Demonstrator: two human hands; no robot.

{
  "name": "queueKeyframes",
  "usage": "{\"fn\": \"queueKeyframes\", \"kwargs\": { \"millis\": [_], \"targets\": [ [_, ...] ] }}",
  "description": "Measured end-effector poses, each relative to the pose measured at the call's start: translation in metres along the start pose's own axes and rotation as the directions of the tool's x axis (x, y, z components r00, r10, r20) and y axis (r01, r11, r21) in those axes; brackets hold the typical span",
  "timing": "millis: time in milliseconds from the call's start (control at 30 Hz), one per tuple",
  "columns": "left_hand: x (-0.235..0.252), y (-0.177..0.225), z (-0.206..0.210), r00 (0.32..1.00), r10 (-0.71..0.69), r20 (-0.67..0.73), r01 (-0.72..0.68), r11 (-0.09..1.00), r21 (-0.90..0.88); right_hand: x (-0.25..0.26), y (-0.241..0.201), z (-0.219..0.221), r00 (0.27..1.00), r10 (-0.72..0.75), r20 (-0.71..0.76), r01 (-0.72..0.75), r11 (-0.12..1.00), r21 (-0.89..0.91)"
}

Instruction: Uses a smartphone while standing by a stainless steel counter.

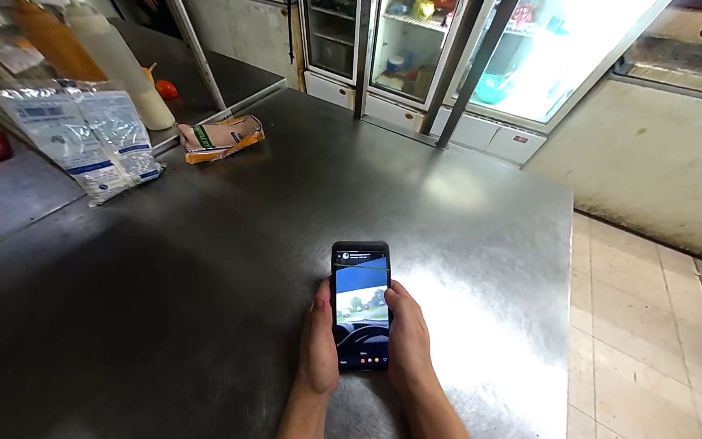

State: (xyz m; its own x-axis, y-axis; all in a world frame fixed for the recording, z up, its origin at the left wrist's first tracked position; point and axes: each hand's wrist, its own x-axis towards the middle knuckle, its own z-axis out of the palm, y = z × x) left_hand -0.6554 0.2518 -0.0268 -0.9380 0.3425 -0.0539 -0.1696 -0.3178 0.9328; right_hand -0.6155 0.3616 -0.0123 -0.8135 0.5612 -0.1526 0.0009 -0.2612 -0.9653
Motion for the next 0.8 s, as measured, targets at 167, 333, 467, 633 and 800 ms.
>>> {"fn": "queueKeyframes", "kwargs": {
  "millis": [167, 333, 467, 633, 800],
  "targets": [
    [-0.0006, 0.0010, 0.0003, 1.000, -0.005, 0.000, 0.005, 1.000, 0.009, 0.0001, -0.0004, -0.0005, 1.000, -0.006, 0.006, 0.006, 1.000, -0.009],
    [0.0002, 0.0000, 0.0000, 1.000, 0.010, 0.005, -0.010, 1.000, 0.005, 0.0004, -0.0007, -0.0004, 1.000, 0.000, 0.001, 0.000, 1.000, -0.013],
    [0.0003, 0.0000, 0.0001, 1.000, 0.010, 0.008, -0.010, 1.000, -0.006, 0.0003, -0.0007, -0.0005, 1.000, -0.002, 0.008, 0.002, 1.000, -0.006],
    [0.0000, 0.0002, 0.0002, 1.000, 0.001, -0.003, -0.001, 1.000, -0.002, 0.0006, -0.0007, -0.0006, 1.000, 0.006, 0.010, -0.006, 1.000, -0.003],
    [0.0000, 0.0002, 0.0003, 1.000, 0.000, 0.003, 0.000, 1.000, -0.005, 0.0003, -0.0012, -0.0003, 1.000, 0.006, 0.006, -0.005, 1.000, -0.019]
  ]
}}
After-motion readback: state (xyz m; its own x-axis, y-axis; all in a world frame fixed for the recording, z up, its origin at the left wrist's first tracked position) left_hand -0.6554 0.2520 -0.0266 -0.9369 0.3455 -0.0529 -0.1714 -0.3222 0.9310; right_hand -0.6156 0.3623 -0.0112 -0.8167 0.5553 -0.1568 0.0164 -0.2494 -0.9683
